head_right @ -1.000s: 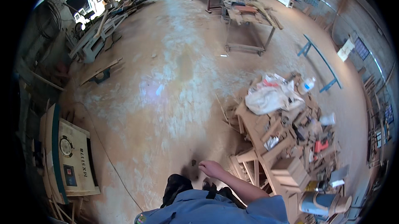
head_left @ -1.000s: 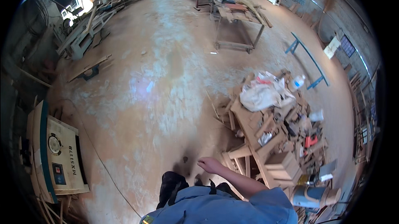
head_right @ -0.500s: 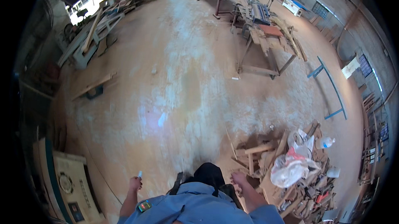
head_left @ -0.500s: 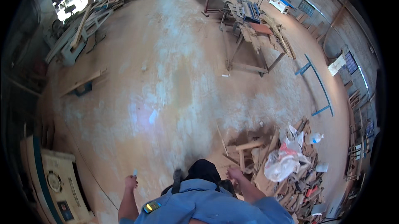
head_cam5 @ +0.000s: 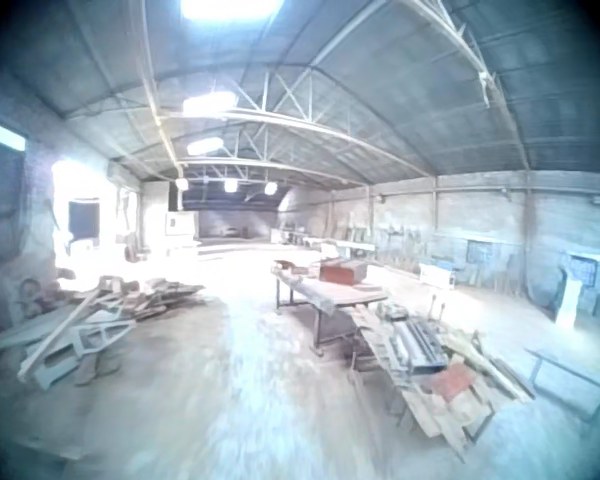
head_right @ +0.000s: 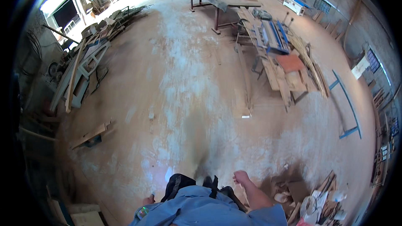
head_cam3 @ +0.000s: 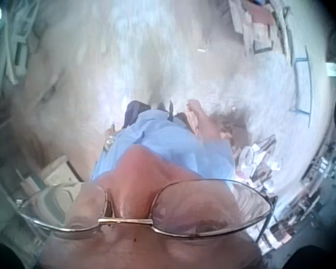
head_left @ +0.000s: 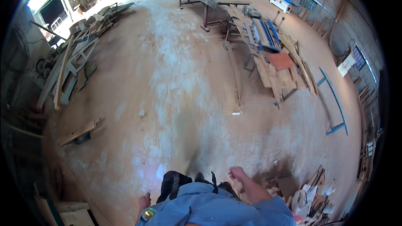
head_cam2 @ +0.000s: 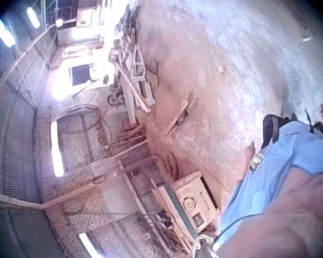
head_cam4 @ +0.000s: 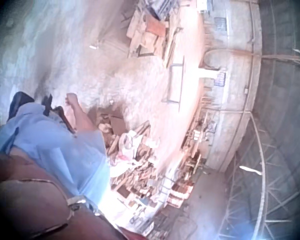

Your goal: The person assembles small wooden boxes by hand, fitting carved panels into frames and aligning edges. They handle multiple boxes, place them on a workbench, and use a metal ruler to check dimensions and alignment.

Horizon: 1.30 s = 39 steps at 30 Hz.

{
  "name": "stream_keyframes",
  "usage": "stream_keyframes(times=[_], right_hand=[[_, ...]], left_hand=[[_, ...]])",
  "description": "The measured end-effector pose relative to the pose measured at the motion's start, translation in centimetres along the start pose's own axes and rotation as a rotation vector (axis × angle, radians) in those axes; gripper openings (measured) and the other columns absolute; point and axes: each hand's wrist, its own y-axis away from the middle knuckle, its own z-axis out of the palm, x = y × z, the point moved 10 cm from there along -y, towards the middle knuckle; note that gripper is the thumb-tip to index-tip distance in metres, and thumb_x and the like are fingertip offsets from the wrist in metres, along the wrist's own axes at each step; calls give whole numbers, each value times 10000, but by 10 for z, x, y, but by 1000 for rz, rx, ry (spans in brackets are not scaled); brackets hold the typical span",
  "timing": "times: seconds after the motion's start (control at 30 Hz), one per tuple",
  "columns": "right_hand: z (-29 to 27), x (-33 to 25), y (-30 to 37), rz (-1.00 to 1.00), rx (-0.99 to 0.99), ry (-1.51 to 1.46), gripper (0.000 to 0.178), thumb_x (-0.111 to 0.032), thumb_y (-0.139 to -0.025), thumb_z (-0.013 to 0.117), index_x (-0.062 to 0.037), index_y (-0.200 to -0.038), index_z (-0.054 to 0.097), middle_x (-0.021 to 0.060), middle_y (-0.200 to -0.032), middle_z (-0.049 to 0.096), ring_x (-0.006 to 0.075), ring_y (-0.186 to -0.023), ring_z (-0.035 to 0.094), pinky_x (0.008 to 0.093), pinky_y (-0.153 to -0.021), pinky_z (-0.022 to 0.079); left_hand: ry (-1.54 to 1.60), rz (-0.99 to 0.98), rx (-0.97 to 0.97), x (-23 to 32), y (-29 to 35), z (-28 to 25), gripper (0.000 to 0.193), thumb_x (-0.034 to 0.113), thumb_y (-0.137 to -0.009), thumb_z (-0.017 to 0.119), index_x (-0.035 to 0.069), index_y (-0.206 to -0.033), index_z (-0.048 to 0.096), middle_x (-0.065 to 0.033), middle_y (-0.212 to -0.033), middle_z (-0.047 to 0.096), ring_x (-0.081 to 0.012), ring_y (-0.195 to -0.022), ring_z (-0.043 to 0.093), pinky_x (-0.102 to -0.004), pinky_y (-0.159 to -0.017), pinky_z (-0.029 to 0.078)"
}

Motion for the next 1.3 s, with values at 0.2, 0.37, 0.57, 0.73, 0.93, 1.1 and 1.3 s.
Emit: stream_keyframes(times=[0.2,0.37,0.57,0.73,0.93,1.1,1.3], right_hand=[[35,-312,-106,-234,57,-25,237,-239,-927,522,-22,-937,616,102,-817,650,174,-591,609,328,-500,526],[50,-385,-183,-71,110,-84,234,-241,-920,522,-27,-920,616,105,-798,648,172,-560,586,319,-472,497],[79,-467,-250,-54,45,455,255,-254,-912,492,-64,-840,645,117,-751,632,220,-567,590,387,-487,451],[89,-559,-394,-81,-51,442,215,-227,-934,509,-51,-963,629,146,-840,663,220,-575,604,366,-467,459],[94,-815,-578,-20,58,550,286,-153,-807,493,-57,-617,684,118,-580,632,209,-518,624,368,-490,489],[108,-1122,-648,-197,104,-46,225,-151,-883,502,-34,-717,598,82,-622,586,173,-505,560,327,-438,461],[158,-1351,-738,-311,103,-38,225,-162,-909,495,-37,-756,604,70,-644,589,157,-502,546,302,-462,467]], left_hand=[[28,15,-79,120,-122,-20,461,415,-882,499,21,-741,691,-179,-699,667,-328,-682,669,-467,-680,518],[-96,341,2,264,-307,-77,380,331,-864,523,0,-748,670,-170,-660,655,-313,-642,666,-472,-640,523],[269,167,-66,563,-485,-237,185,94,-860,490,-31,-902,620,-137,-656,647,-239,-523,636,-368,-512,519],[433,291,-165,774,-596,-319,161,96,-886,490,-8,-918,609,-124,-720,655,-196,-593,641,-334,-521,527],[362,24,-208,838,-655,-353,201,162,-928,518,3,-956,636,-117,-701,647,-204,-554,635,-337,-478,531],[-11,168,-165,930,-704,-359,172,131,-876,558,2,-799,642,-123,-655,647,-232,-583,647,-373,-479,501],[50,87,-169,1050,-849,-385,164,119,-847,557,-6,-778,637,-136,-653,646,-241,-619,659,-392,-507,502]])
